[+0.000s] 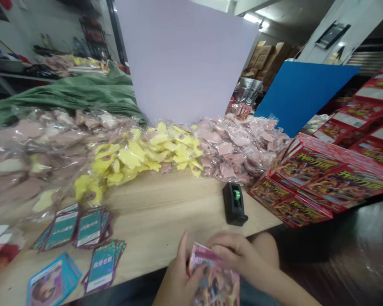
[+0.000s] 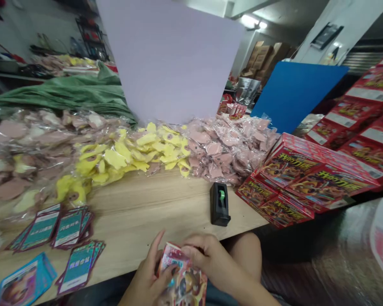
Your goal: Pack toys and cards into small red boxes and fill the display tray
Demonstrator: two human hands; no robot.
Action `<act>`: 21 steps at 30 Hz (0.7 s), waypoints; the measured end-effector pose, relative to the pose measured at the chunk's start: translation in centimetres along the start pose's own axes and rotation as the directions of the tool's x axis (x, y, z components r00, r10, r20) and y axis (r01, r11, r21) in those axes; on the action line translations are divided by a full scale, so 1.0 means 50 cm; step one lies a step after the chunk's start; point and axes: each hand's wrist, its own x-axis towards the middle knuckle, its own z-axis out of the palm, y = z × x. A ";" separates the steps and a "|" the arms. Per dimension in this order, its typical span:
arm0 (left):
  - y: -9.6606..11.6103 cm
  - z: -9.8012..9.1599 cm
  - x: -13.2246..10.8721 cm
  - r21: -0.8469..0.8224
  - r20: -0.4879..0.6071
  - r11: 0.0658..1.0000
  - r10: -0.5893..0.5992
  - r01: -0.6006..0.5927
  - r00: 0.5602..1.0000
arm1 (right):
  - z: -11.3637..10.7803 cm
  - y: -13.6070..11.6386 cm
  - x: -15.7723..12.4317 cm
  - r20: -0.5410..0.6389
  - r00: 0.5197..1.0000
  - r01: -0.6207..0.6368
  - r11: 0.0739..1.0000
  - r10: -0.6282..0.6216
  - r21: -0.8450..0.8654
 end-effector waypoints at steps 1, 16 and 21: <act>0.009 -0.001 -0.006 0.054 0.005 0.998 0.021 -0.021 1.000 | 0.001 -0.009 -0.002 -0.001 1.000 -0.004 0.999 0.004 -0.043; 0.128 -0.060 -0.006 0.096 0.524 0.994 -0.014 -0.042 0.852 | 0.056 0.005 -0.077 0.051 0.998 0.049 0.928 -0.033 -0.368; 0.248 -0.103 0.059 0.521 0.333 0.750 0.261 -0.407 0.906 | -0.083 0.089 -0.047 -0.792 0.574 -0.350 0.937 0.208 -0.008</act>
